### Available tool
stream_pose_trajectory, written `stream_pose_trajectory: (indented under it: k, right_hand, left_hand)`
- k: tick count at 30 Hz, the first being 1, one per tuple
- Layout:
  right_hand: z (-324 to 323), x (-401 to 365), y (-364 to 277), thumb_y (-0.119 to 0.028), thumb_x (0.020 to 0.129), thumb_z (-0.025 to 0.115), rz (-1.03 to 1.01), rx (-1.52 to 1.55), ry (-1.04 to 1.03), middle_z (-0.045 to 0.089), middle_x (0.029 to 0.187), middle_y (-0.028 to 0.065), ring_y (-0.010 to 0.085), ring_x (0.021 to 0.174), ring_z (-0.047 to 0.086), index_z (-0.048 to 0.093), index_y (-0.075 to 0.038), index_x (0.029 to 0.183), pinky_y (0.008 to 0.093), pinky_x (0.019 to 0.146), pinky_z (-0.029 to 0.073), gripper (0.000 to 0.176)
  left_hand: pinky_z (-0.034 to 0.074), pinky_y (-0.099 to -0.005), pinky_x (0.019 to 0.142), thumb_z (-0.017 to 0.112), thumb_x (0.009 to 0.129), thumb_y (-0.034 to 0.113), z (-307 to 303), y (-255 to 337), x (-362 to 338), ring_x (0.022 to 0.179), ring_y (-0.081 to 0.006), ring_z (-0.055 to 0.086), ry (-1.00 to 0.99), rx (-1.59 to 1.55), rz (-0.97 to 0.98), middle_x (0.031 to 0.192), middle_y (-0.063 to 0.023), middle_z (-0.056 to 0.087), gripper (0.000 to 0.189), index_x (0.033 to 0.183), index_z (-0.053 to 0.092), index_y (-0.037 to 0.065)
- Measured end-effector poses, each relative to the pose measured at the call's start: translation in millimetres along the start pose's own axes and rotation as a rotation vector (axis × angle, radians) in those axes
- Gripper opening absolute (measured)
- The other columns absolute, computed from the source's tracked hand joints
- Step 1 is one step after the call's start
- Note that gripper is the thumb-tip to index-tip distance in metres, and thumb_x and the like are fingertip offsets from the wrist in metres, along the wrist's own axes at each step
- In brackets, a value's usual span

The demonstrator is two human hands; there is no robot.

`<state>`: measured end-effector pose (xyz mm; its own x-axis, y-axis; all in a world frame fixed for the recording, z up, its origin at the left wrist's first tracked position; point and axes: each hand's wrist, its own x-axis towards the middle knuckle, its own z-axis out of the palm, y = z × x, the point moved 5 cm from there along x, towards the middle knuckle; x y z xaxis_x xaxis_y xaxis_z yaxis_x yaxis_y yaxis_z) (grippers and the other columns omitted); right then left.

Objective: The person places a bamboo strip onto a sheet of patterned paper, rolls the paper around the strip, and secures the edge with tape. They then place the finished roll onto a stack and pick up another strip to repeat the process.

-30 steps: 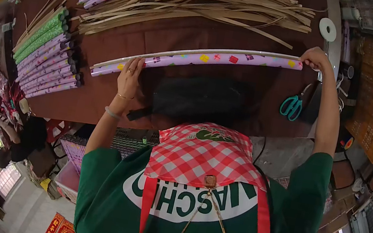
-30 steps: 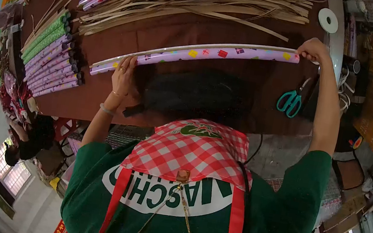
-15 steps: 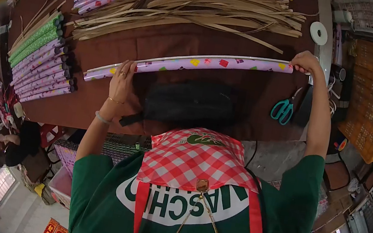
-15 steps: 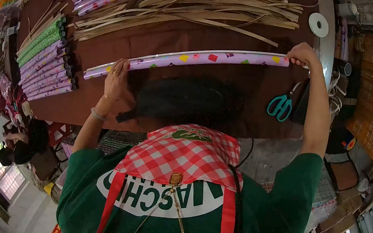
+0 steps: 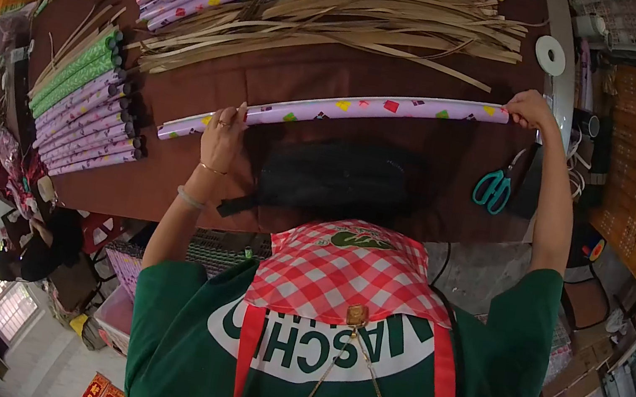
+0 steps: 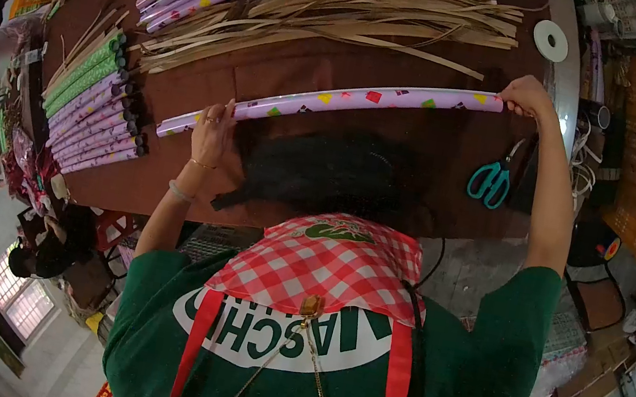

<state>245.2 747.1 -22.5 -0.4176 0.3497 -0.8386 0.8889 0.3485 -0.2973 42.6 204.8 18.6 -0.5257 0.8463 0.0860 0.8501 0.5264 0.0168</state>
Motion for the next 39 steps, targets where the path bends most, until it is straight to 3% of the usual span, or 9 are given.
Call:
stream_pose_trajectory:
  k: [9,12,15,17,21,23,30,34,39]
  right_hand:
    - [3.9,-3.1,3.6,-0.014,0.073,0.063,-0.073,0.082,0.043,0.054,0.05,0.0028,0.0072,0.035,0.045,0.06,0.0,0.065,0.0225,0.03,0.03,0.016]
    - [5.0,-21.3,-1.6,-0.017,0.077,0.062,-0.037,0.065,0.057,0.057,0.053,0.0063,0.0143,0.039,0.05,0.061,0.001,0.069,0.0284,0.036,0.038,0.019]
    - [8.8,-85.0,-61.9,-0.024,0.084,0.056,-0.351,-0.356,0.845,0.061,0.069,0.0139,0.0314,0.065,0.057,0.06,0.0,0.082,0.0385,0.063,0.047,0.024]
    - [46.1,-112.0,-104.6,-0.025,0.081,0.058,-0.596,-0.114,0.758,0.061,0.082,0.0125,0.0286,0.077,0.059,0.059,-0.003,0.088,0.0374,0.068,0.047,0.023]
    - [148.8,-111.6,-159.1,-0.022,0.071,0.067,-1.178,-0.381,0.646,0.051,0.109,0.0072,0.0264,0.104,0.048,0.053,-0.01,0.106,0.0375,0.089,0.038,0.04]
    - [174.4,-102.4,-173.9,-0.022,0.068,0.069,-1.211,-0.369,0.554,0.049,0.111,0.006,0.0257,0.105,0.047,0.051,-0.009,0.11,0.0375,0.092,0.035,0.048]
    - [194.8,-81.0,-184.6,-0.017,0.066,0.07,-1.232,-0.348,0.469,0.052,0.092,0.003,0.0217,0.089,0.051,0.053,-0.009,0.095,0.0354,0.083,0.036,0.035]
    - [194.2,-81.6,-183.6,-0.016,0.065,0.07,-1.21,-0.32,0.464,0.052,0.092,0.003,0.0214,0.09,0.051,0.053,-0.009,0.095,0.0351,0.085,0.035,0.034]
    - [183.3,-90.2,-188.1,-0.016,0.066,0.07,-1.212,-0.337,0.453,0.053,0.089,0.0035,0.0213,0.091,0.052,0.054,-0.009,0.093,0.0345,0.085,0.035,0.032]
  left_hand:
    - [0.048,-0.0361,0.073,0.057,0.073,0.009,-12.4,10.6,8.0,0.089,-0.0264,0.052,-0.112,-0.025,0.029,0.095,-0.0091,0.051,0.047,0.12,0.05,0.013]
    - [0.048,-0.0362,0.073,0.058,0.073,0.011,-8.3,9.3,10.7,0.089,-0.0269,0.052,-0.119,0.015,0.015,0.095,-0.009,0.051,0.048,0.12,0.049,0.013]
    - [0.048,-0.0364,0.074,0.058,0.073,0.01,-10.0,9.9,8.8,0.09,-0.0269,0.052,-0.112,-0.015,0.026,0.095,-0.0091,0.051,0.048,0.12,0.05,0.013]
    - [0.048,-0.0362,0.073,0.058,0.073,0.01,-12.0,10.5,11.2,0.088,-0.0263,0.052,-0.127,0.028,0.051,0.094,-0.0089,0.051,0.047,0.119,0.05,0.012]
    - [0.048,-0.036,0.072,0.058,0.072,0.009,-11.5,11.9,12.2,0.086,-0.026,0.052,-0.062,0.011,0.052,0.092,-0.0088,0.051,0.048,0.12,0.05,0.012]
    - [0.048,-0.0362,0.072,0.058,0.072,0.009,-13.1,11.6,13.0,0.087,-0.0265,0.051,-0.116,-0.006,0.037,0.094,-0.0093,0.051,0.049,0.121,0.049,0.012]
    - [0.045,-0.037,0.08,0.056,0.076,0.01,-3.1,24.2,23.0,0.095,-0.0282,0.05,-0.03,-0.129,-0.01,0.101,-0.0118,0.05,0.047,0.12,0.046,0.002]
    - [0.046,-0.0362,0.079,0.052,0.079,0.01,-5.9,71.2,57.6,0.094,-0.0268,0.05,-0.034,-0.154,0.277,0.102,-0.0115,0.05,0.044,0.121,0.044,0.001]
    - [0.047,-0.0335,0.077,0.051,0.079,0.009,8.4,87.6,78.9,0.092,-0.0258,0.052,-0.094,-0.134,0.35,0.101,-0.0136,0.052,0.045,0.122,0.041,-0.003]
